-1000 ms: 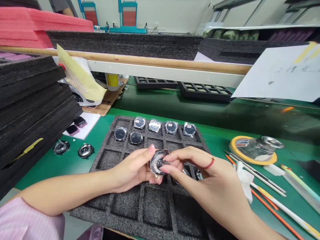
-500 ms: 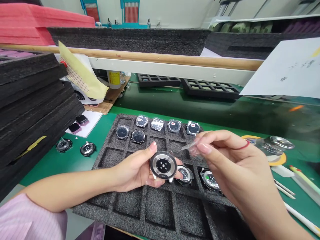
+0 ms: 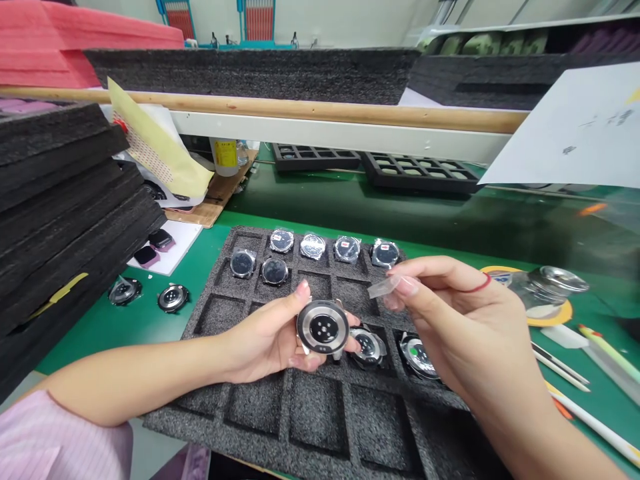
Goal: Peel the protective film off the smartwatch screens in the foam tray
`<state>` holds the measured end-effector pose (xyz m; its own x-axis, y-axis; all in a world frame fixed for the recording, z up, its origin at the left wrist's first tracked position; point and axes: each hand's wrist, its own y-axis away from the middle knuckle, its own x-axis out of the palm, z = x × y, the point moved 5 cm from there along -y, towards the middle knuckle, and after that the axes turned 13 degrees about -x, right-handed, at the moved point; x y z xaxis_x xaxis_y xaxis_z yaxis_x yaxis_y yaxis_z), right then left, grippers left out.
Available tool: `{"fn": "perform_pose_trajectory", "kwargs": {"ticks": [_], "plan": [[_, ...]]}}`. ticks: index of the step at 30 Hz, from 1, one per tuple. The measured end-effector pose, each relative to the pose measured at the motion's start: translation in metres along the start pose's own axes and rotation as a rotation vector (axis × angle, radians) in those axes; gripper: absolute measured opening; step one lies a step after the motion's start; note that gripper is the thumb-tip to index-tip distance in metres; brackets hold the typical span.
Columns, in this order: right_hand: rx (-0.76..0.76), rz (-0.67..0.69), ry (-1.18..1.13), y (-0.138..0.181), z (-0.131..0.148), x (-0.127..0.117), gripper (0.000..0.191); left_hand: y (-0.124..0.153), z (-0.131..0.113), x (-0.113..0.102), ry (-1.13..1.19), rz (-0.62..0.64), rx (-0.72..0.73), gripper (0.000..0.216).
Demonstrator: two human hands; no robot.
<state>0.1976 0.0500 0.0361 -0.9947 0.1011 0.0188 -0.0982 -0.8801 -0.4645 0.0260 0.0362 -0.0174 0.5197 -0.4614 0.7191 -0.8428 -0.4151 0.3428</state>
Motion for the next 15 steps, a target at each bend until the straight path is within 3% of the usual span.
{"fn": "perform_pose_trajectory", "kwargs": {"ticks": [15], "plan": [[0.027, 0.055, 0.023, -0.0006, -0.0025, 0.0041, 0.025, 0.0005, 0.0004, 0.0019, 0.042, -0.002, -0.030, 0.055]]}}
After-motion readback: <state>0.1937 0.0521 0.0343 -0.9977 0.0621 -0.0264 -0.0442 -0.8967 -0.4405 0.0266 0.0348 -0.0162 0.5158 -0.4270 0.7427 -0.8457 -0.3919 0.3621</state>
